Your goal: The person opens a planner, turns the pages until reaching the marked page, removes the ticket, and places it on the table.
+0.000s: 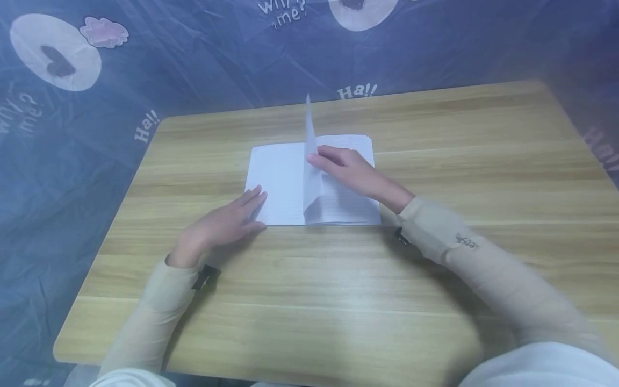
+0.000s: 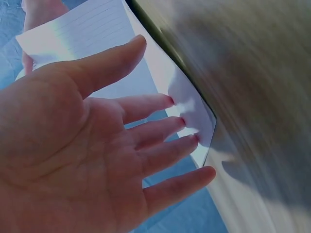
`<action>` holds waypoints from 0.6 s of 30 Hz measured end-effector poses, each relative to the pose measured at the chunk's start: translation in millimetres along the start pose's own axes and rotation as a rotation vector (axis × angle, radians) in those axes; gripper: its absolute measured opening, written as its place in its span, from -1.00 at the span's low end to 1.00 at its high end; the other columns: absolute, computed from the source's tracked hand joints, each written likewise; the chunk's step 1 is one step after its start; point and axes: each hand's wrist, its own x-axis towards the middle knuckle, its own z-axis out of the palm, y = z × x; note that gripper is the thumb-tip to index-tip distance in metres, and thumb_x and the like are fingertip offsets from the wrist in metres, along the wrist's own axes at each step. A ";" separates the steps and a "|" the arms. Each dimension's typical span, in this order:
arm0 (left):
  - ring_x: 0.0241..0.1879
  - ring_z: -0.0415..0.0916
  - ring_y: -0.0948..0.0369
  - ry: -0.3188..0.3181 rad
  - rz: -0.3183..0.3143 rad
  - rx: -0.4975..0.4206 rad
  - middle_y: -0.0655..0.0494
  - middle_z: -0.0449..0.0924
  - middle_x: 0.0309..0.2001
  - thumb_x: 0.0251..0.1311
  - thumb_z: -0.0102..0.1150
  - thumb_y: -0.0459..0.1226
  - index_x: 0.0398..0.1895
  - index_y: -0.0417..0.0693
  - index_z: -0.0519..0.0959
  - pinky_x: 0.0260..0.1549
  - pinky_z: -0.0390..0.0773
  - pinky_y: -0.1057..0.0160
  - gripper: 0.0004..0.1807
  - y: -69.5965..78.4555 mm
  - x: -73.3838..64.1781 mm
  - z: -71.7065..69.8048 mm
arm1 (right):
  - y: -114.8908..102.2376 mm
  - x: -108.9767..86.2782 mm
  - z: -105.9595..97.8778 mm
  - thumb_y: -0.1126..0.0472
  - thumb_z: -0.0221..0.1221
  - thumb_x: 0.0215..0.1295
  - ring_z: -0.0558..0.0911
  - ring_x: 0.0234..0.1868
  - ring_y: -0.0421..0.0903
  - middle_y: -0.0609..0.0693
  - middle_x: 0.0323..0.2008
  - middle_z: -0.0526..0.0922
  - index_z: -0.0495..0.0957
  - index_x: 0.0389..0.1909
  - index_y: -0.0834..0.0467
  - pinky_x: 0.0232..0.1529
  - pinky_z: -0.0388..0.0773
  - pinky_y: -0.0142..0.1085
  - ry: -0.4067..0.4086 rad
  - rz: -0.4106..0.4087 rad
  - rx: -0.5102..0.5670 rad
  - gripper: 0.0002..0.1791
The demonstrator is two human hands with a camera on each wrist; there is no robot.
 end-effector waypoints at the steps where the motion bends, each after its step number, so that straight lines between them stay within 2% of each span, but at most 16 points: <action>1: 0.52 -0.27 -0.04 -0.002 -0.006 -0.002 -0.13 -0.27 0.56 0.46 -0.01 -0.07 0.55 -0.25 -0.09 0.44 -0.08 0.00 -0.20 -0.4 -0.3 -0.6 | -0.5 1.3 2.2 -0.06 -0.07 0.53 0.43 0.29 0.08 0.24 0.25 0.48 0.39 0.31 0.34 0.35 0.25 -0.07 -0.019 -0.013 -0.015 -0.40; 3: 0.52 -0.27 -0.04 -0.007 -0.022 -0.006 -0.12 -0.27 0.56 0.45 -0.01 -0.06 0.55 -0.24 -0.11 0.44 -0.07 0.00 -0.19 -1.5 -1.3 -2.4 | -1.1 3.5 6.7 -0.08 -0.11 0.54 0.39 0.34 0.07 0.20 0.30 0.44 0.32 0.38 0.29 0.38 0.22 -0.08 -0.058 -0.046 -0.051 -0.38; 7: 0.52 -0.23 -0.04 -0.011 -0.060 -0.019 -0.13 -0.27 0.56 0.44 0.01 -0.05 0.55 -0.23 -0.11 0.42 -0.02 -0.04 -0.17 -4.9 -4.7 -7.5 | -2.7 6.3 15.9 -0.12 -0.17 0.56 0.36 0.37 -0.02 0.06 0.32 0.45 0.34 0.41 0.17 0.37 0.23 -0.09 -0.141 -0.112 -0.129 -0.40; 10: 0.51 -0.19 -0.06 -0.009 -0.082 -0.010 -0.17 -0.25 0.56 0.46 -0.02 -0.07 0.55 -0.27 -0.11 0.41 0.01 -0.05 -0.19 -8.6 -7.5 -11.8 | -1.5 7.5 22.4 -0.15 -0.15 0.55 0.31 0.39 -0.05 0.00 0.37 0.39 0.31 0.43 0.14 0.38 0.21 -0.10 -0.190 -0.115 -0.225 -0.38; 14: 0.51 -0.19 -0.07 0.004 -0.125 0.024 -0.23 -0.24 0.54 0.51 -0.15 -0.17 0.53 -0.34 -0.17 0.42 -0.03 -0.03 -0.27 -12.8 -10.1 -15.7 | 3.6 9.0 30.1 -0.06 -0.06 0.54 0.24 0.43 0.02 0.09 0.41 0.31 0.31 0.41 0.23 0.42 0.13 -0.07 -0.255 -0.164 -0.366 -0.41; 18: 0.51 -0.24 -0.05 0.021 -0.178 0.016 -0.23 -0.28 0.55 0.47 -0.26 -0.29 0.53 -0.34 -0.24 0.43 -0.07 -0.01 -0.30 -12.6 -11.6 -17.7 | 10.9 8.6 36.8 0.07 0.06 0.50 0.17 0.46 0.12 0.20 0.41 0.29 0.38 0.32 0.35 0.44 0.08 -0.02 -0.296 -0.234 -0.482 -0.45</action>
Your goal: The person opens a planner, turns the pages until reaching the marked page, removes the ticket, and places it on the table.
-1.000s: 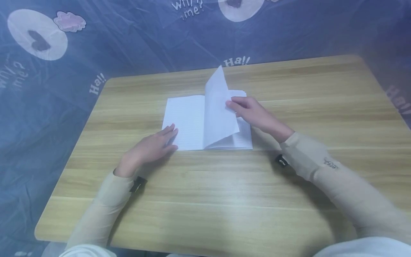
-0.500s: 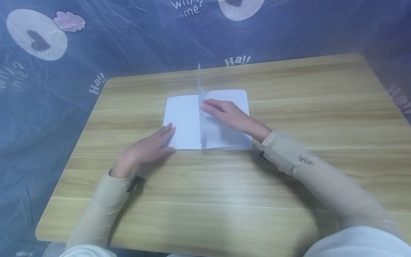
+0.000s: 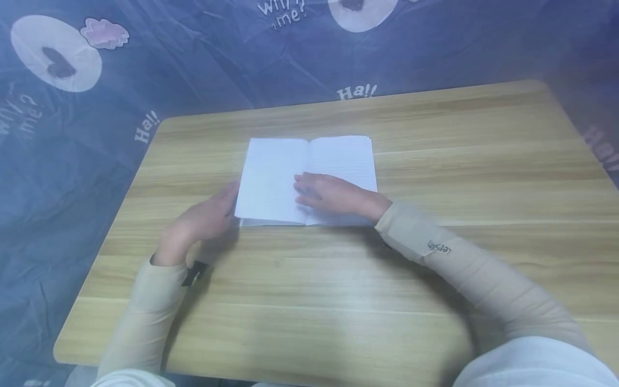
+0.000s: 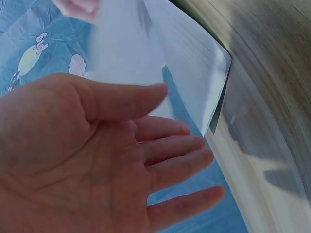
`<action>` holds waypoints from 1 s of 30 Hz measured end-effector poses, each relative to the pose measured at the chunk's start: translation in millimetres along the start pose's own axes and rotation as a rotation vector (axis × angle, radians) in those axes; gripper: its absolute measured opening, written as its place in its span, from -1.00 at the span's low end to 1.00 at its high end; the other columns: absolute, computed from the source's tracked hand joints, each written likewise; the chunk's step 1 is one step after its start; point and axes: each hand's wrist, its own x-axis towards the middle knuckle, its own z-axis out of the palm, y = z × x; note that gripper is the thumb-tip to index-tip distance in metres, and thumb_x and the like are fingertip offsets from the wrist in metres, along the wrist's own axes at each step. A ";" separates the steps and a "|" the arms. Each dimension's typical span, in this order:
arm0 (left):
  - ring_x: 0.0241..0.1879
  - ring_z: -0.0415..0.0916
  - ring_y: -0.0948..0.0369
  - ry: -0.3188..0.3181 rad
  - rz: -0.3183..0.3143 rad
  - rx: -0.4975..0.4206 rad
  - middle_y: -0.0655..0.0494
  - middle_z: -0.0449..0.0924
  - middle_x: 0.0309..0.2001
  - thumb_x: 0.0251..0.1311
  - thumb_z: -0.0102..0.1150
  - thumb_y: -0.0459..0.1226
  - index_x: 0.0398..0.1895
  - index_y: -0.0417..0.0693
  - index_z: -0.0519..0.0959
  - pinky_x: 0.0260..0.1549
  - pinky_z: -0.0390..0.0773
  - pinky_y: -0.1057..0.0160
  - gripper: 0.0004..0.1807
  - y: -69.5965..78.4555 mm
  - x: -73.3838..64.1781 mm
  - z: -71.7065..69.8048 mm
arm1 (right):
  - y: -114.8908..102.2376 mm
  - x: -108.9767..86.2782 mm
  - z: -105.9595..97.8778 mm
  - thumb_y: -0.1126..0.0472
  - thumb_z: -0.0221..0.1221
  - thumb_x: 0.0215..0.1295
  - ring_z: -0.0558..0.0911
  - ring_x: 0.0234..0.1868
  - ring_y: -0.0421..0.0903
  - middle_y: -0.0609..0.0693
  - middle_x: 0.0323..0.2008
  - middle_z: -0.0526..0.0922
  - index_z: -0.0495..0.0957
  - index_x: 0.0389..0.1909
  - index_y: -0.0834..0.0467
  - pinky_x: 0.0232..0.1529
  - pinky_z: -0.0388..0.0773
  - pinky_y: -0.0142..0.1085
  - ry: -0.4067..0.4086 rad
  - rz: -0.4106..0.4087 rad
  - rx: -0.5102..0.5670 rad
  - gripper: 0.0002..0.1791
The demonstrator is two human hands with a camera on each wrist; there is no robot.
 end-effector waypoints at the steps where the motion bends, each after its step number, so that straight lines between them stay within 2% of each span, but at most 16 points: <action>1: 0.51 -0.25 -0.05 0.002 -0.008 -0.005 -0.22 -0.29 0.55 0.45 -0.27 -0.32 0.53 -0.34 -0.25 0.43 -0.07 0.00 -0.30 0.7 -0.3 -0.1 | 0.4 0.0 2.0 0.08 0.08 0.48 0.17 0.46 0.13 0.21 0.40 0.30 0.39 0.31 0.37 0.44 0.07 -0.01 -0.006 -0.013 -0.029 -0.45; 3: 0.52 -0.27 -0.04 0.007 0.001 -0.009 -0.22 -0.30 0.55 0.43 -0.28 -0.35 0.53 -0.33 -0.26 0.44 -0.10 0.01 -0.29 2.7 -1.3 0.4 | 1.8 -0.2 5.4 0.10 0.12 0.45 0.18 0.45 0.16 0.24 0.39 0.31 0.41 0.28 0.39 0.43 0.08 0.01 -0.011 -0.039 -0.080 -0.46; 6: 0.52 -0.30 -0.01 0.005 0.047 -0.023 -0.20 -0.31 0.55 0.37 -0.24 -0.43 0.54 -0.31 -0.25 0.45 -0.13 0.03 -0.27 7.0 -2.7 2.1 | 0.3 -1.0 7.4 0.13 0.15 0.42 0.19 0.44 0.19 0.26 0.37 0.32 0.43 0.26 0.40 0.42 0.09 0.03 -0.009 -0.067 -0.138 -0.47; 11: 0.52 -0.32 -0.02 -0.055 0.116 -0.047 -0.10 -0.29 0.57 0.20 -0.19 -0.55 0.55 -0.21 -0.10 0.44 -0.14 -0.01 -0.20 15.3 -4.7 5.3 | -2.9 -2.3 8.4 0.16 0.15 0.41 0.20 0.44 0.19 0.26 0.37 0.32 0.44 0.25 0.39 0.42 0.10 0.04 0.000 -0.067 -0.171 -0.49; 17: 0.52 -0.41 -0.04 -0.107 0.113 0.023 -0.07 -0.27 0.57 0.18 -0.16 -0.50 0.56 -0.16 -0.05 0.42 -0.22 -0.17 -0.19 21.7 -1.6 11.1 | -2.4 -2.3 10.5 0.19 0.16 0.39 0.22 0.43 0.20 0.27 0.35 0.34 0.45 0.23 0.41 0.41 0.12 0.04 0.015 -0.079 -0.185 -0.50; 25: 0.51 -0.18 -0.03 -0.112 0.143 0.030 -0.18 -0.24 0.55 0.18 -0.15 -0.52 0.54 -0.27 -0.04 0.41 -0.01 -0.10 -0.21 21.6 0.5 14.8 | -0.5 -2.0 10.5 0.18 0.15 0.39 0.21 0.43 0.20 0.26 0.36 0.34 0.44 0.25 0.41 0.41 0.11 0.04 0.012 -0.081 -0.197 -0.49; 30: 0.51 -0.17 -0.02 -0.116 0.138 0.035 -0.17 -0.23 0.55 0.22 -0.15 -0.50 0.53 -0.27 -0.03 0.41 0.01 -0.06 -0.24 22.4 2.9 14.7 | 4.3 -1.6 4.8 0.17 0.17 0.39 0.20 0.44 0.20 0.25 0.36 0.34 0.43 0.26 0.41 0.42 0.10 0.04 0.022 -0.056 -0.191 -0.47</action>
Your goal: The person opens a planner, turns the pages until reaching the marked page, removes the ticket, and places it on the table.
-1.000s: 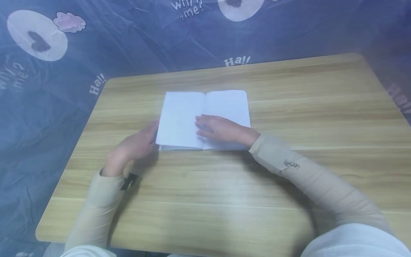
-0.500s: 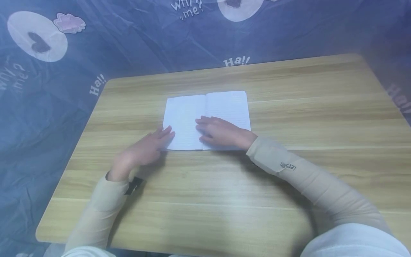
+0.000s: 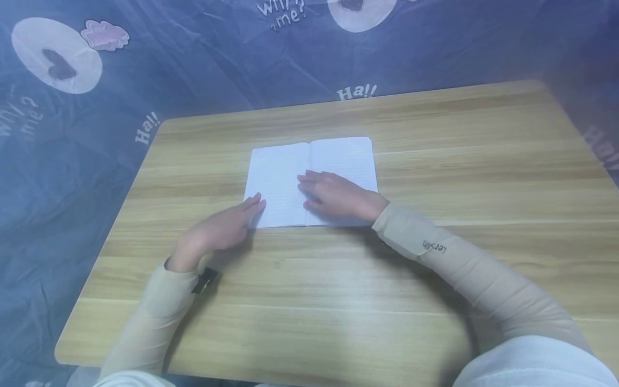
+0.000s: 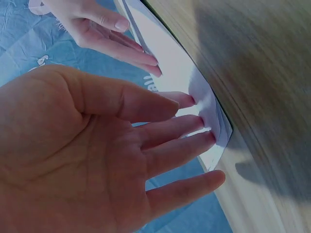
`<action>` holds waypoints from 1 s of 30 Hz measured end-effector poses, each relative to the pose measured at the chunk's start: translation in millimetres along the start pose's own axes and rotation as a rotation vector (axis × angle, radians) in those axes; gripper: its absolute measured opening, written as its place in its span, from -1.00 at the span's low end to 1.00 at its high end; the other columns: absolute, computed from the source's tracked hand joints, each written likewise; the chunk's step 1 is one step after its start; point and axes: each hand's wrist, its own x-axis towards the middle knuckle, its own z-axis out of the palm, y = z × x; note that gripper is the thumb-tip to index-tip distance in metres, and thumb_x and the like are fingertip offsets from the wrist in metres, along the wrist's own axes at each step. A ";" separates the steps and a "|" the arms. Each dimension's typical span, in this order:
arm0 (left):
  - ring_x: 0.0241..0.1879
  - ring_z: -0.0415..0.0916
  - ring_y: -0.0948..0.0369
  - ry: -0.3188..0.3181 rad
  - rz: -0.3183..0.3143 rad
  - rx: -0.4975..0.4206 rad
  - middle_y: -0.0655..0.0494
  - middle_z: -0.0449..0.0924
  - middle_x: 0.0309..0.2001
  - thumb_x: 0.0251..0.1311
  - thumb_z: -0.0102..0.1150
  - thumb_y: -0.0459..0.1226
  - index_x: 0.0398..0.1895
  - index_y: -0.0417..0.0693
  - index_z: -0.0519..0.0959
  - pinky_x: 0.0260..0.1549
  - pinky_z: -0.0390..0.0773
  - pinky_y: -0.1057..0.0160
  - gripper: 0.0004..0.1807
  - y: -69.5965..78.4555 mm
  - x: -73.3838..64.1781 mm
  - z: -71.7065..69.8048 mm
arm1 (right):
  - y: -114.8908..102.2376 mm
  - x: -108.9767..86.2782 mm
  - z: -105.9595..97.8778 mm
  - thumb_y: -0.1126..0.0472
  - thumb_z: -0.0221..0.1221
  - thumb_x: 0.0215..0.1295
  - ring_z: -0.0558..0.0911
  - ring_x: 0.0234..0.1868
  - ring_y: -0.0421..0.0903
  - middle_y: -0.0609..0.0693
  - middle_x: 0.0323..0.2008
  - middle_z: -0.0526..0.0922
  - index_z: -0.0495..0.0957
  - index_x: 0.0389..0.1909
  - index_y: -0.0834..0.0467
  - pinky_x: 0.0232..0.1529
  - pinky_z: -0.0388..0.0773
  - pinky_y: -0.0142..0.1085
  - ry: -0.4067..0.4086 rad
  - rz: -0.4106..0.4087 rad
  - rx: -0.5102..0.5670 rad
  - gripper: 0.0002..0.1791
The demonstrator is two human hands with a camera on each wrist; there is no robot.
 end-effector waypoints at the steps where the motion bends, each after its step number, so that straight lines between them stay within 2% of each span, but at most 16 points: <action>1: 0.51 -0.18 -0.01 -0.002 -0.002 0.003 -0.17 -0.23 0.55 0.23 -0.16 -0.49 0.54 -0.26 -0.03 0.41 0.01 -0.06 -0.24 0.0 0.3 -0.1 | 2.1 0.4 -0.9 0.16 0.17 0.39 0.19 0.44 0.20 0.25 0.37 0.33 0.42 0.26 0.41 0.42 0.09 0.04 0.003 0.009 0.000 -0.46; 16: 0.50 -0.20 -0.07 -0.004 -0.011 -0.011 -0.14 -0.24 0.56 0.28 -0.17 -0.47 0.54 -0.25 -0.04 0.43 -0.05 -0.02 -0.27 -3.8 0.0 -0.4 | 48.4 7.2 -20.4 0.16 0.14 0.41 0.11 0.46 0.26 0.33 0.42 0.19 0.29 0.34 0.45 0.45 -0.02 0.05 0.052 0.172 -0.012 -0.39; 22: 0.50 -0.19 -0.08 0.005 0.000 0.002 -0.16 -0.22 0.55 0.45 -0.24 -0.35 0.53 -0.27 -0.03 0.43 -0.06 -0.01 -0.38 -4.2 0.8 -0.4 | 77.4 7.8 -33.4 0.14 0.07 0.46 0.08 0.45 0.32 0.42 0.40 0.17 0.22 0.35 0.50 0.45 -0.04 0.07 0.079 0.282 0.028 -0.36; 26: 0.50 -0.20 -0.08 0.002 0.004 0.000 -0.17 -0.22 0.55 0.49 -0.26 -0.28 0.53 -0.28 -0.03 0.43 -0.08 0.00 -0.39 -5.0 1.2 0.0 | 91.2 8.7 -40.3 0.16 0.06 0.47 0.15 0.41 0.33 0.45 0.36 0.22 0.21 0.34 0.51 0.43 0.03 0.08 0.081 0.326 0.071 -0.38; 30: 0.50 -0.21 -0.09 0.004 0.005 -0.009 -0.18 -0.22 0.55 0.49 -0.25 -0.25 0.53 -0.28 -0.03 0.44 -0.08 -0.01 -0.38 -5.5 0.7 0.8 | 97.3 7.6 -43.1 0.15 0.06 0.47 0.36 0.26 0.29 0.42 0.22 0.39 0.27 0.30 0.49 0.33 0.21 0.10 0.086 0.343 0.103 -0.42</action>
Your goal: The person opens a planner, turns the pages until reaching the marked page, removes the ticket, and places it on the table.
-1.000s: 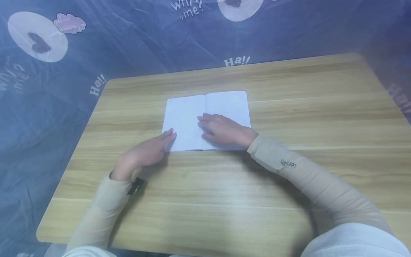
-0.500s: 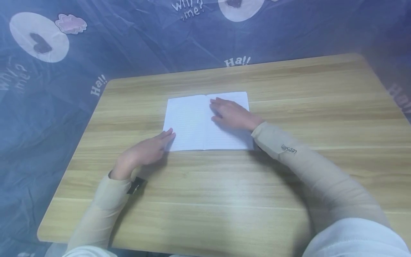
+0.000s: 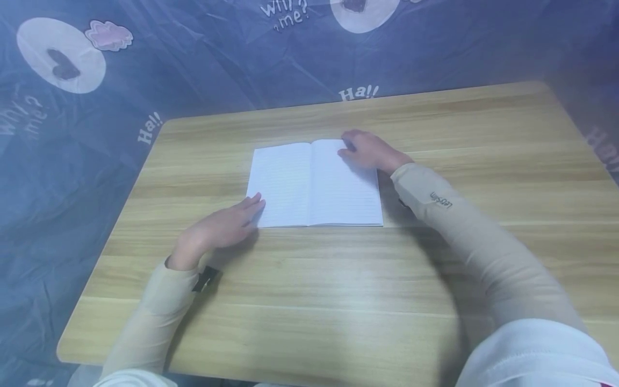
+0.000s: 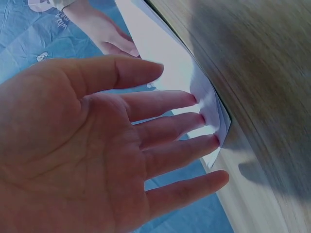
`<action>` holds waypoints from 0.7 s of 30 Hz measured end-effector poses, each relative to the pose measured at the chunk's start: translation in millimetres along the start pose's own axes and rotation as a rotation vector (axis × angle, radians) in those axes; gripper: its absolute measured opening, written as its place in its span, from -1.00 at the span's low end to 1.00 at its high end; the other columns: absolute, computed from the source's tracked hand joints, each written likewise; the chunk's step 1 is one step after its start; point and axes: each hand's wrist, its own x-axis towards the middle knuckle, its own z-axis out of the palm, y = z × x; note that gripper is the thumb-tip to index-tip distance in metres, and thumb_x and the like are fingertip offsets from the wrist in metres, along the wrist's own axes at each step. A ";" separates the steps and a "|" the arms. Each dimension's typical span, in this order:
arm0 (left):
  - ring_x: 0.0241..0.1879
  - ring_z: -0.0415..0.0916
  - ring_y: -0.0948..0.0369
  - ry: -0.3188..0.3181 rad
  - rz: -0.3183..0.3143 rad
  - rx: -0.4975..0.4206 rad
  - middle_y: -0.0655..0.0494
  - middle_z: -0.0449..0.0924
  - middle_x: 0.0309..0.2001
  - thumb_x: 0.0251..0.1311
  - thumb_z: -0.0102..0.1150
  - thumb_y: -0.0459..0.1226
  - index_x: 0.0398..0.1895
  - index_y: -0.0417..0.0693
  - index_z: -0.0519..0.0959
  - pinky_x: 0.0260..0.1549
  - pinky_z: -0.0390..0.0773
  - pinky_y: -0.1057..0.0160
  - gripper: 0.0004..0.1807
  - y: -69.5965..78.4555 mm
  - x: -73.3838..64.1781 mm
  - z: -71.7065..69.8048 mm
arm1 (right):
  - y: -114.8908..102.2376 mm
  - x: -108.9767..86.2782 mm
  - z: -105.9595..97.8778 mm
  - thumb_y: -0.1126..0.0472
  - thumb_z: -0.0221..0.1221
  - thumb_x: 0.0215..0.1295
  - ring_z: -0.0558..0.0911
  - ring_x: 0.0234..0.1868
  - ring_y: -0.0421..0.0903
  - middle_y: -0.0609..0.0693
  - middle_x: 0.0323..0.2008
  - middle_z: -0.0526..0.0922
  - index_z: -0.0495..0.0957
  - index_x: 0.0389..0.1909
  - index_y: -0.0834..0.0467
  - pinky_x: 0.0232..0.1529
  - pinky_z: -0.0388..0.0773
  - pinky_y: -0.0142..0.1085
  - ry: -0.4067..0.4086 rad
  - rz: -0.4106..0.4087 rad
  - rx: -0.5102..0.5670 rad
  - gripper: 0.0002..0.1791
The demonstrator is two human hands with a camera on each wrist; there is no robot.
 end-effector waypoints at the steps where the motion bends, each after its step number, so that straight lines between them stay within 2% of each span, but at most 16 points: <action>1: 0.50 -0.21 -0.09 0.001 0.000 0.001 -0.18 -0.22 0.55 0.50 -0.23 -0.24 0.53 -0.28 -0.03 0.44 -0.08 -0.01 -0.38 0.0 -0.2 0.0 | 1.3 0.3 -0.1 0.15 0.06 0.47 0.40 0.21 0.27 0.40 0.18 0.42 0.28 0.30 0.48 0.30 0.24 0.10 0.002 0.003 0.003 -0.43; 4: 0.50 -0.20 -0.09 0.008 0.000 0.009 -0.18 -0.22 0.54 0.50 -0.19 -0.20 0.53 -0.28 -0.02 0.43 -0.07 -0.01 -0.36 0.3 -0.7 0.3 | 1.8 0.3 -0.7 0.15 0.06 0.47 0.44 0.11 0.25 0.38 0.08 0.47 0.31 0.28 0.46 0.24 0.29 0.09 0.011 0.002 0.013 -0.46; 11: 0.50 -0.20 -0.08 0.017 -0.001 0.016 -0.17 -0.20 0.54 0.51 -0.14 -0.12 0.52 -0.30 0.00 0.44 -0.07 0.00 -0.32 1.4 -0.7 0.7 | -1.1 0.0 -4.4 0.16 0.08 0.45 0.40 0.24 0.30 0.40 0.22 0.42 0.31 0.30 0.44 0.32 0.24 0.11 0.052 0.036 0.023 -0.45; 16: 0.50 -0.19 -0.09 0.025 -0.006 0.027 -0.18 -0.18 0.54 0.51 -0.13 -0.07 0.51 -0.31 0.01 0.43 -0.06 -0.01 -0.30 2.3 0.4 1.6 | -3.4 -2.8 -9.8 0.18 0.13 0.41 0.38 0.27 0.30 0.36 0.18 0.49 0.45 0.18 0.38 0.33 0.22 0.11 0.098 0.075 0.044 -0.56; 21: 0.50 -0.18 -0.09 0.026 -0.007 0.039 -0.19 -0.17 0.54 0.51 -0.12 -0.07 0.51 -0.31 0.01 0.43 -0.05 -0.01 -0.29 3.3 -0.2 1.6 | -2.3 -8.4 -15.2 0.19 0.18 0.39 0.45 0.20 0.25 0.34 0.09 0.55 0.53 0.07 0.35 0.27 0.27 0.09 0.142 0.132 0.129 -0.64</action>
